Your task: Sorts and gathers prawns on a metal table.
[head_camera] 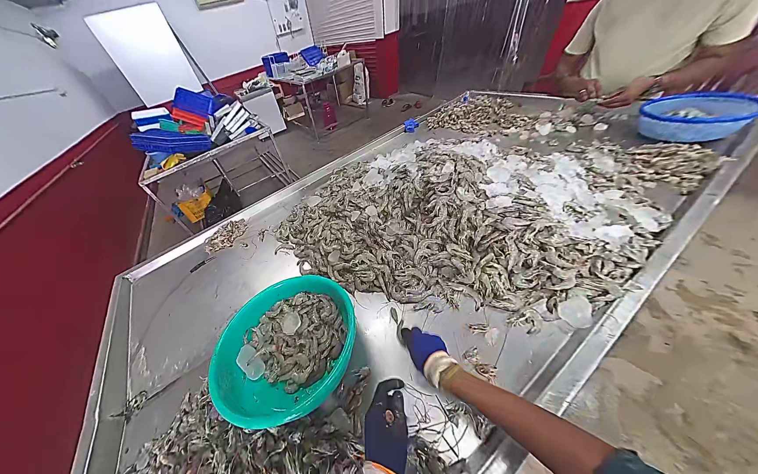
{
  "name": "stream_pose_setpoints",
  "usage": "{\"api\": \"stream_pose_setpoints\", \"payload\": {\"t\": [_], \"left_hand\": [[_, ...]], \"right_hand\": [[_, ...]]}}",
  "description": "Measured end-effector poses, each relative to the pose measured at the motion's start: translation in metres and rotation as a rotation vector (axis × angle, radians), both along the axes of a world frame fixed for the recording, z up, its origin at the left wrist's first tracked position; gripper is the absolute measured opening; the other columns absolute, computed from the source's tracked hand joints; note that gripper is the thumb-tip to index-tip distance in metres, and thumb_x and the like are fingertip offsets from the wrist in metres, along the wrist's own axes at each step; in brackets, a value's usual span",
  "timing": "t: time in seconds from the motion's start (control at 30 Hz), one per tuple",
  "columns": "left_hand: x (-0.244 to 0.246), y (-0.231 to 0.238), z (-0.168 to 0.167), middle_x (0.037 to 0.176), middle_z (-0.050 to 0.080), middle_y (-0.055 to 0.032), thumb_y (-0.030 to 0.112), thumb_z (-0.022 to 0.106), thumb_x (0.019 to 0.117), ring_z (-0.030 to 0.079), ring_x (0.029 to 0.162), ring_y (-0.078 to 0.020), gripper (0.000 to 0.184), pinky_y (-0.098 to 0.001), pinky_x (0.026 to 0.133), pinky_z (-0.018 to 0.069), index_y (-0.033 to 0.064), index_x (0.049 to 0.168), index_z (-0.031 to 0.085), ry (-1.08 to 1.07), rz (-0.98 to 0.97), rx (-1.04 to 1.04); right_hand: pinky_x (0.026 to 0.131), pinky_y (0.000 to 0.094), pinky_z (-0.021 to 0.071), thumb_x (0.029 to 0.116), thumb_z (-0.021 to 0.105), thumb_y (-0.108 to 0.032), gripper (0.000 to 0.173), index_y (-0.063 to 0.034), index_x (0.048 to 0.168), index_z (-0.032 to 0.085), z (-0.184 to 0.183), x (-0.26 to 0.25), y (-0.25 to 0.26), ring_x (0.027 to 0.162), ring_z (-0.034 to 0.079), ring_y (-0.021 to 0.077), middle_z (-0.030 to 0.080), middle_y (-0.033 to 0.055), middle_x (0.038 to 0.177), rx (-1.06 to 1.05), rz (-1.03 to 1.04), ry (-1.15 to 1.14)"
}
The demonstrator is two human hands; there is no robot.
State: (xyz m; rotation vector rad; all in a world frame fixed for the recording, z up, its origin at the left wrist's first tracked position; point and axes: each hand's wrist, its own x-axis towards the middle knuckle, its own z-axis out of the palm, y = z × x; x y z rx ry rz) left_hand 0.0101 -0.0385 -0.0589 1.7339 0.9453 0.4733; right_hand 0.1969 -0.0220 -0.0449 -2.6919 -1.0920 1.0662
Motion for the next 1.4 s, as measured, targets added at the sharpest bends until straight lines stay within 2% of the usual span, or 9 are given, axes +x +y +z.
{"api": "stream_pose_setpoints", "payload": {"t": [0.13, 0.37, 0.53, 0.7, 0.9, 1.07, 1.17, 1.3, 1.4], "left_hand": [[0.012, 0.002, 0.004, 0.148, 0.055, -0.0205, 0.001, 0.055, 0.0975, 0.044, 0.144, -0.0402, 0.047, -0.0511, 0.122, 0.0315, -0.0007, 0.144, 0.055, 0.105, -0.206, 0.296], [0.046, -0.012, 0.051, 0.124, 0.070, -0.0185, 0.015, 0.044, 0.1083, 0.067, 0.117, -0.0336, 0.035, -0.0522, 0.105, 0.0491, 0.0085, 0.140, 0.059, 0.571, -0.341, 0.074], [0.046, -0.010, 0.035, 0.106, 0.066, -0.0218, 0.010, 0.046, 0.1072, 0.067, 0.089, -0.0298, 0.027, -0.0482, 0.085, 0.0562, -0.0034, 0.124, 0.063, 0.399, -0.388, -0.199], [0.014, 0.011, 0.032, 0.078, 0.064, -0.0083, 0.005, 0.046, 0.1047, 0.064, 0.067, -0.0146, 0.026, -0.0352, 0.070, 0.0588, -0.0060, 0.122, 0.061, 0.113, -0.270, -0.265], [0.005, 0.017, 0.032, 0.101, 0.062, -0.0061, 0.007, 0.041, 0.1012, 0.065, 0.071, -0.0131, 0.047, -0.0319, 0.067, 0.0603, -0.0015, 0.147, 0.039, -0.304, -0.259, -0.541], [0.008, 0.013, 0.027, 0.087, 0.064, 0.0008, 0.003, 0.052, 0.0992, 0.064, 0.067, -0.0082, 0.036, -0.0284, 0.064, 0.0599, -0.0024, 0.135, 0.048, -0.353, -0.259, -0.560], [-0.004, 0.019, 0.009, 0.070, 0.057, 0.0094, 0.003, 0.056, 0.0901, 0.055, 0.056, -0.0023, 0.023, -0.0216, 0.052, 0.0502, 0.0031, 0.113, 0.059, -0.407, -0.231, -0.451], [-0.009, 0.014, 0.031, 0.052, 0.046, 0.0099, 0.011, 0.037, 0.1027, 0.042, 0.040, -0.0008, 0.027, -0.0184, 0.041, 0.0410, 0.0018, 0.106, 0.062, -0.315, -0.141, -0.544], [0.006, -0.005, 0.077, 0.068, 0.063, -0.0006, -0.004, 0.036, 0.1022, 0.059, 0.054, -0.0046, 0.028, -0.0216, 0.058, 0.0551, -0.0106, 0.111, 0.063, -0.244, -0.099, -0.492]], "right_hand": [[0.093, 0.0659, 0.0524, 0.1095, 0.045, -0.022, 0.036, -0.0071, 0.141, 0.052, 0.025, -0.033, -0.064, 0.117, 0.066, 0.0465, 0.065, 0.0249, 0.131, -0.025, 0.245, 0.114], [0.097, 0.0594, 0.0479, 0.1014, 0.052, -0.013, 0.029, 0.0037, 0.122, 0.065, 0.037, -0.044, -0.099, 0.119, 0.062, 0.0440, 0.064, 0.0251, 0.128, 0.117, 0.299, -0.172], [0.094, 0.0588, 0.0481, 0.0958, 0.060, -0.008, 0.016, 0.0003, 0.104, 0.071, 0.023, -0.028, -0.111, 0.108, 0.066, 0.0411, 0.071, 0.0207, 0.107, 0.175, 0.368, -0.276], [0.099, 0.0686, 0.0479, 0.1001, 0.061, -0.022, 0.034, -0.0009, 0.126, 0.066, 0.011, 0.091, -0.136, 0.124, 0.059, 0.0501, 0.061, 0.0306, 0.132, 0.229, -0.188, -0.082], [0.121, 0.0670, 0.0253, 0.0844, 0.073, -0.055, 0.087, -0.0169, 0.158, 0.045, -0.067, 0.190, -0.095, 0.148, 0.032, 0.0522, 0.038, 0.0283, 0.161, 0.460, -0.441, -0.398], [0.120, 0.0563, 0.0348, 0.0924, 0.072, -0.037, 0.062, -0.0215, 0.150, 0.056, -0.056, 0.159, -0.072, 0.140, 0.049, 0.0408, 0.055, 0.0226, 0.147, 0.645, 0.080, -0.157], [0.118, 0.0479, 0.0414, 0.0992, 0.059, -0.012, 0.039, -0.0061, 0.137, 0.066, -0.037, 0.157, -0.103, 0.137, 0.055, 0.0321, 0.061, 0.0197, 0.142, 0.941, -0.102, 0.034], [0.094, 0.0556, 0.0530, 0.1038, 0.060, -0.028, 0.030, -0.0040, 0.114, 0.075, 0.004, 0.154, -0.133, 0.098, 0.071, 0.0322, 0.075, 0.0179, 0.106, 0.482, -0.443, 0.037], [0.091, 0.0655, 0.0504, 0.0984, 0.063, -0.044, 0.041, -0.0061, 0.107, 0.076, 0.016, 0.137, -0.108, 0.109, 0.069, 0.0401, 0.074, 0.0209, 0.111, 0.157, -0.427, -0.036]]}}
